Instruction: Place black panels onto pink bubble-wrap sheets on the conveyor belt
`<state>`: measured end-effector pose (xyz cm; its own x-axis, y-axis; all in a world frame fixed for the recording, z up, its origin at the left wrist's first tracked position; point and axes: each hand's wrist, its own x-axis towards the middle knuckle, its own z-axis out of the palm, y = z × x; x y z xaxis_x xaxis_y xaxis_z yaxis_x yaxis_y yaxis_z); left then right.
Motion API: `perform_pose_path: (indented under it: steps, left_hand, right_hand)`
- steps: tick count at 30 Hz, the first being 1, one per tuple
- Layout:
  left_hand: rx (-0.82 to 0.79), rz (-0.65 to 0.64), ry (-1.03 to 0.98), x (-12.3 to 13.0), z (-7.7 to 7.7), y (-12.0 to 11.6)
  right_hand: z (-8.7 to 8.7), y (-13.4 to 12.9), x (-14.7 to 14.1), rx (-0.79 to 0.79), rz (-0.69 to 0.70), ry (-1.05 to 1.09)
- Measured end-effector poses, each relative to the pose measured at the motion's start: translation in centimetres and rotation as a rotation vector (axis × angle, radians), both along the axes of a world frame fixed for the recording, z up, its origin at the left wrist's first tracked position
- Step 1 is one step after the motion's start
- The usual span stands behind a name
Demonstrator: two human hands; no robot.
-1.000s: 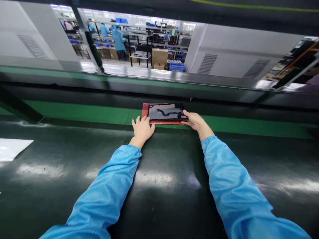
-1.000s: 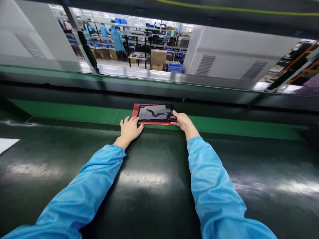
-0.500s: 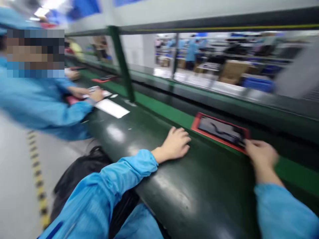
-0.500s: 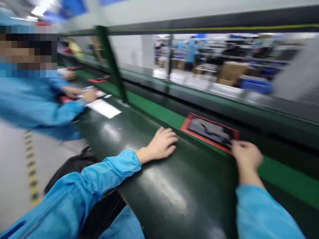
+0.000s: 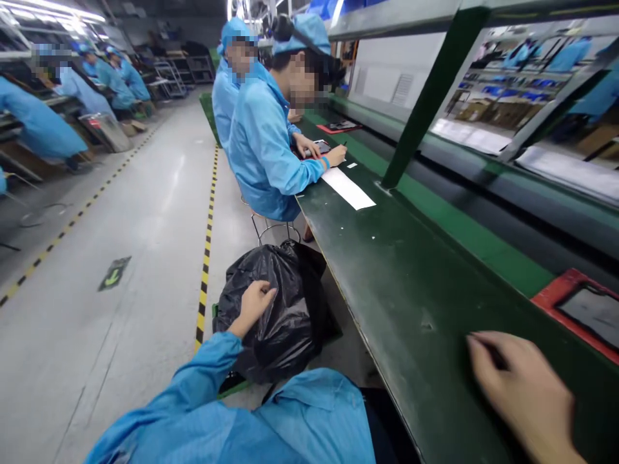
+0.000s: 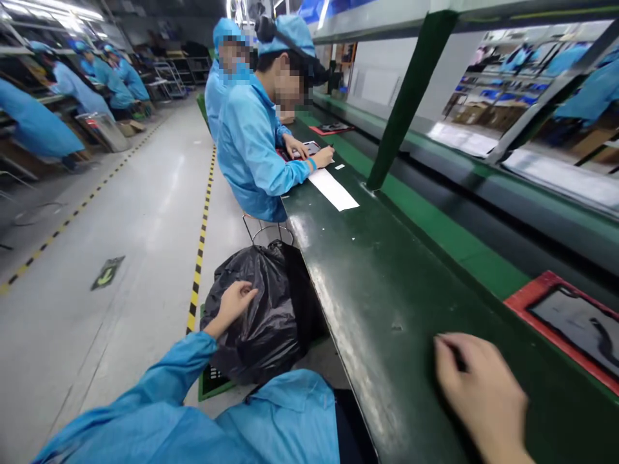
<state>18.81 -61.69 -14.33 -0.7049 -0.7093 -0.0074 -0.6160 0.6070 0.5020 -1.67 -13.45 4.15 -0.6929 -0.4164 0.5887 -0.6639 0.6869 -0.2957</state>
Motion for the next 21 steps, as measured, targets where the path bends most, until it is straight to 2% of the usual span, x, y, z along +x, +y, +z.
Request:
perform_pose_path:
  steps: [2,4,7,9,11,12,14,19,21]
  left_hand:
    - [-0.115,-0.062,-0.089,-2.9,0.5,-3.2]
    - [-0.161,-0.105,-0.120,-6.8,1.6,-6.1]
    - [-0.201,-0.195,-0.222,-12.8,2.8,-9.8]
    - [-0.192,-0.261,-0.321,-15.8,2.5,-11.3]
    - [-0.148,-0.342,-0.436,-17.1,1.4,-11.1]
    - [-0.117,-0.392,-0.491,-17.0,0.6,-10.2]
    - [-0.046,-0.503,-0.582,-15.0,-1.3,-6.7]
    - [0.217,-0.699,-0.689,-3.9,-6.1,6.1]
    - [0.337,-0.697,-0.701,-0.3,-7.4,9.7]
  right_hand:
    - [-1.4,-4.5,1.4,0.072,0.230,0.082]
    - [-2.5,-9.9,2.0,0.158,0.356,0.062]
    - [-3.0,-16.7,1.5,0.243,0.367,-0.014]
    - [-3.0,-19.0,0.7,0.289,0.306,-0.071]
    - [-3.0,-19.8,0.0,0.290,0.255,-0.137]
    - [-3.1,-19.9,-0.3,0.266,0.249,-0.172]
    - [-3.2,-19.7,-0.7,0.201,0.270,-0.231]
    - [-3.0,-19.4,-0.6,0.137,0.284,-0.281]
    - [-2.8,-19.5,-0.5,0.136,0.284,-0.277]
